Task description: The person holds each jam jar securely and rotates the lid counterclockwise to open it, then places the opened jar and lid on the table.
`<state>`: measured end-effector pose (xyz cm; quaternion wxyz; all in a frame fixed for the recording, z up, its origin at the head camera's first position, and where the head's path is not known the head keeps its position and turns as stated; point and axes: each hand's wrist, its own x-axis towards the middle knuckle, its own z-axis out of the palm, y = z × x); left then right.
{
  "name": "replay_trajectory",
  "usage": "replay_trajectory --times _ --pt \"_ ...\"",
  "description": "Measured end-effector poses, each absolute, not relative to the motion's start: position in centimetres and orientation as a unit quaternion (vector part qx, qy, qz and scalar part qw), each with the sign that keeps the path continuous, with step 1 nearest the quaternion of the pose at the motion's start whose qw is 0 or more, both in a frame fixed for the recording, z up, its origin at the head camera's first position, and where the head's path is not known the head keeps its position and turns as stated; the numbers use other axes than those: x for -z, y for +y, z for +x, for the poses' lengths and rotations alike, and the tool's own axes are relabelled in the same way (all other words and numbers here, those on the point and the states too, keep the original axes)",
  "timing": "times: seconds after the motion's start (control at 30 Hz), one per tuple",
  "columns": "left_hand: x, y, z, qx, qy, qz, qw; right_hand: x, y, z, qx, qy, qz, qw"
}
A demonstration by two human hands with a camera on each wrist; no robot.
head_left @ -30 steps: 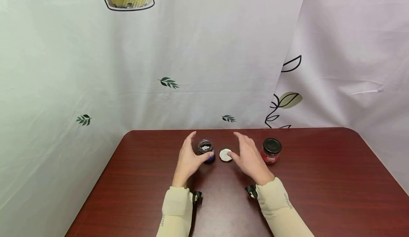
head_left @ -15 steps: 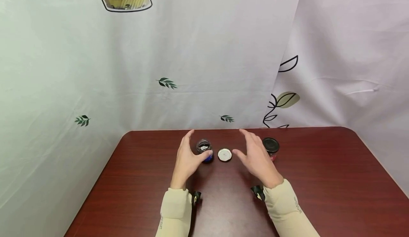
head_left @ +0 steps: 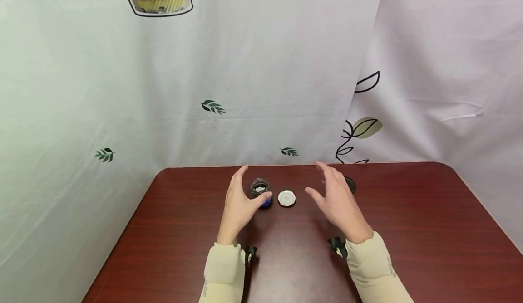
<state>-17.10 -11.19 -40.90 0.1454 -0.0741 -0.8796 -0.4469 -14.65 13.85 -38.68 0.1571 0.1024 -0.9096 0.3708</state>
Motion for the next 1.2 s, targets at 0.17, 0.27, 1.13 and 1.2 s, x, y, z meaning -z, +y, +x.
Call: replay_trajectory --times 0.17,0.27,1.13,1.2 --pt "40.8 -10.6 -17.0 0.446 -0.877 -0.093 0.150 38.6 14.6 -14.4 -0.373 -0.908 0.095 0.163" --pt "40.7 -10.3 -16.9 0.448 -0.875 -0.099 0.151 38.5 15.1 -14.3 -0.373 -0.908 0.092 0.166" --pt "40.2 -5.7 -16.4 0.478 -0.855 -0.155 0.130 38.5 18.3 -13.8 -0.347 -0.914 0.072 0.195" --pt "40.2 -5.3 -16.4 0.477 -0.856 -0.156 0.124 38.4 18.5 -13.8 -0.346 -0.915 0.069 0.194"
